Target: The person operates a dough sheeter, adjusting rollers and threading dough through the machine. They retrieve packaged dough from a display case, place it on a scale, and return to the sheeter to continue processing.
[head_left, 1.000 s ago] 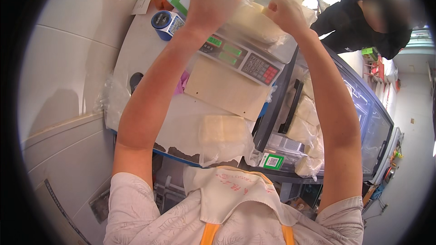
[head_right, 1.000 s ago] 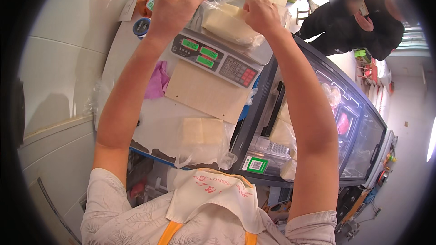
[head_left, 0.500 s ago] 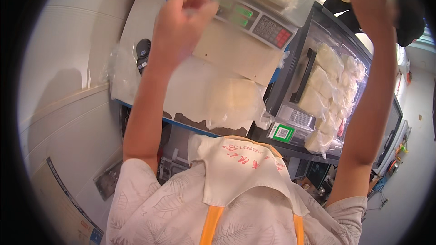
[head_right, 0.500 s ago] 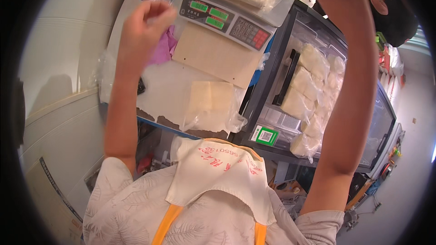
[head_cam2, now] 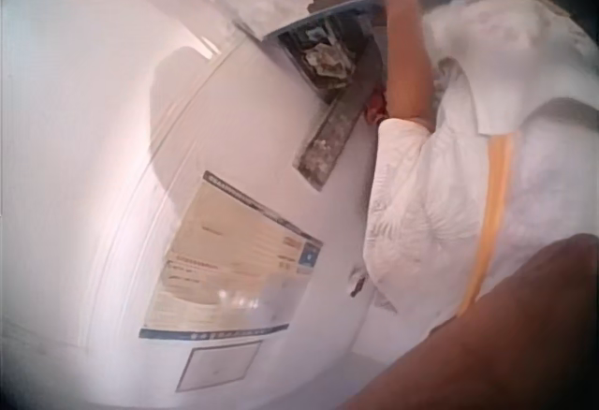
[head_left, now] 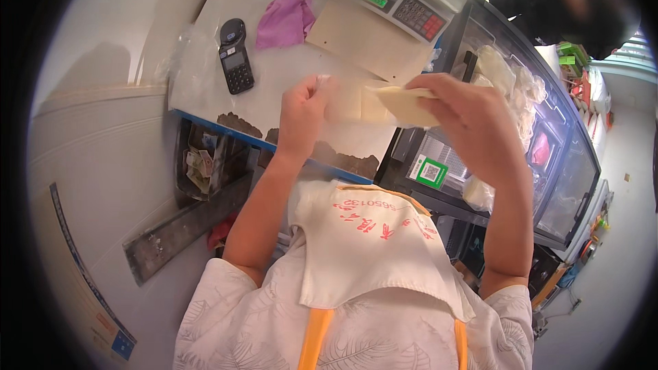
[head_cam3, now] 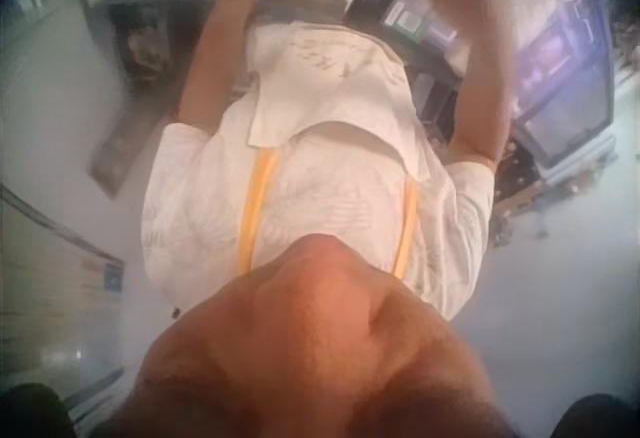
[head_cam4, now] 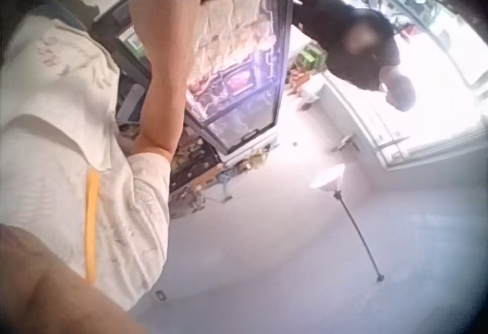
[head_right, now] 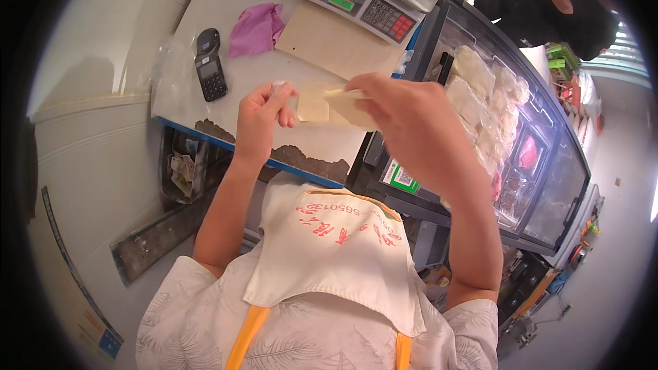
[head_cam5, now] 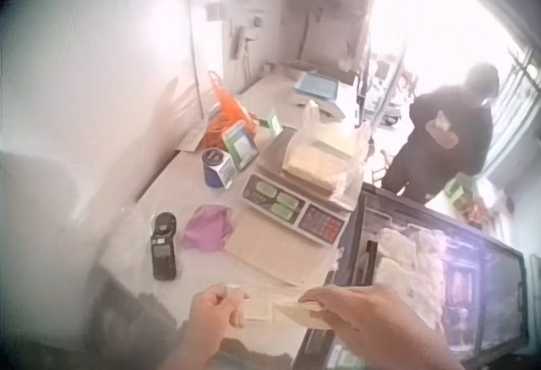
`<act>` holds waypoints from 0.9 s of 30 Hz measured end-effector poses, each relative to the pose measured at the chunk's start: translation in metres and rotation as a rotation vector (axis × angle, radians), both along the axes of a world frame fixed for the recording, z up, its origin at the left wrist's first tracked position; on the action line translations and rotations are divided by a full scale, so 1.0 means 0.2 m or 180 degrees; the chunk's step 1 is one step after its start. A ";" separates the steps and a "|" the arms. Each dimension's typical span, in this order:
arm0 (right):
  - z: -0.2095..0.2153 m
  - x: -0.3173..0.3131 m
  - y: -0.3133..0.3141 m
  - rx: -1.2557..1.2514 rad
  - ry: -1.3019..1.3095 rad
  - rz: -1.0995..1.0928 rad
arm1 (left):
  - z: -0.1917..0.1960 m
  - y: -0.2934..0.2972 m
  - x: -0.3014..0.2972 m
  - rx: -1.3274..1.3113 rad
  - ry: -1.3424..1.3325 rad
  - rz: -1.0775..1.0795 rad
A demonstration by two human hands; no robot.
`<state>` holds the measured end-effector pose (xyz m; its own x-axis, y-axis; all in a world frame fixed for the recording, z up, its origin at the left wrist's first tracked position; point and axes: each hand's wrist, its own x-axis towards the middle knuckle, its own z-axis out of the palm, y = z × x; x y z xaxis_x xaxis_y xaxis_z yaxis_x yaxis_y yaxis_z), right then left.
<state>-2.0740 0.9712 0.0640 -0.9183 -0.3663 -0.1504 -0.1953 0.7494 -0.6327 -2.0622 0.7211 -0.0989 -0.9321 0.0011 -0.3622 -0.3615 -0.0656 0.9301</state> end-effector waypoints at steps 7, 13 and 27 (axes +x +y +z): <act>-0.49 0.02 -0.24 0.0362 0.0736 0.0561 | 0.09 0.02 0.03 0.0539 0.0129 0.0024; -0.85 -0.04 -0.22 0.1090 0.0042 0.0885 | 0.05 -0.01 0.05 0.0496 0.0182 0.0037; -1.17 -0.32 -0.11 0.1087 -0.0601 0.1092 | 0.02 -0.01 0.04 0.0320 0.0061 -0.0086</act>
